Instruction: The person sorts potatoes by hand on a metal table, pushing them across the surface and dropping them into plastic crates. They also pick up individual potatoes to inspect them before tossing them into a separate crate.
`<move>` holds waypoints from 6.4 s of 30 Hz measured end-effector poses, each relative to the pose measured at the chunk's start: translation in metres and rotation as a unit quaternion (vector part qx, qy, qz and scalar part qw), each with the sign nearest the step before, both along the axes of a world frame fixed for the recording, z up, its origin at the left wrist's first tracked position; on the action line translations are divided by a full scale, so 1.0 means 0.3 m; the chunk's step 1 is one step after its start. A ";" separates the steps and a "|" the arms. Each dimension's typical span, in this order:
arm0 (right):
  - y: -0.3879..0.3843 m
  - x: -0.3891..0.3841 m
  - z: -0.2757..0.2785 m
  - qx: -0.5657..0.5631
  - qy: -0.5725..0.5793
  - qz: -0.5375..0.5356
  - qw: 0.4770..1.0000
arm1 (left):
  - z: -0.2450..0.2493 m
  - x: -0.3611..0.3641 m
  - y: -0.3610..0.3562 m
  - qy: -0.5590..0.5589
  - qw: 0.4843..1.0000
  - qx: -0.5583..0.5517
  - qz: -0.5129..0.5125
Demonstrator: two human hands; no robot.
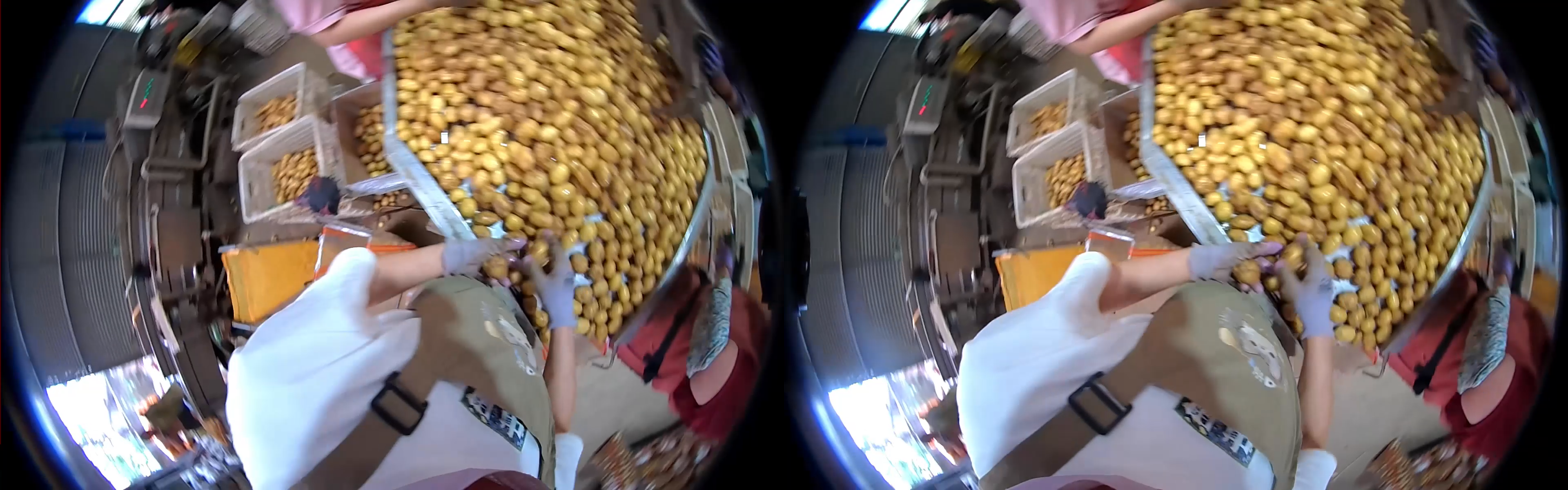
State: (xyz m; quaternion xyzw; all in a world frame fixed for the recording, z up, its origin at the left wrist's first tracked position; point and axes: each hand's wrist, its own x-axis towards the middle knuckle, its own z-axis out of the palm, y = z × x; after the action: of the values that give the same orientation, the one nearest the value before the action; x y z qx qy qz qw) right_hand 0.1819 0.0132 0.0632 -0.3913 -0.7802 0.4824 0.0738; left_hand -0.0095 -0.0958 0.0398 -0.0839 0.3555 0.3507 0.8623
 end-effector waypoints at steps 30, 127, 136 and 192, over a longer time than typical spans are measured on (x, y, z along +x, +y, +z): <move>-0.098 0.282 -0.208 0.318 -0.218 0.007 0.923 | -0.017 0.224 0.125 0.590 0.399 0.547 -0.440; 0.035 0.368 -0.191 0.318 -0.314 -0.129 0.885 | 0.099 -0.063 0.146 0.752 0.385 0.419 -0.333; 0.018 0.473 -0.110 0.296 -0.130 -0.184 0.928 | -0.013 0.239 0.206 0.569 0.444 0.473 -0.505; -0.078 0.342 -0.248 0.298 -0.197 -0.061 0.932 | -0.057 0.325 0.133 0.474 0.313 0.660 -0.492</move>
State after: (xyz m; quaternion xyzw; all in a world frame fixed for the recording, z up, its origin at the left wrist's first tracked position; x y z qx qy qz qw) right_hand 0.2845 -0.0102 -0.0114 -0.4852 -0.8617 0.1359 0.0607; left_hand 0.0879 -0.0558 0.0226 0.8838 0.3302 -0.0400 0.3291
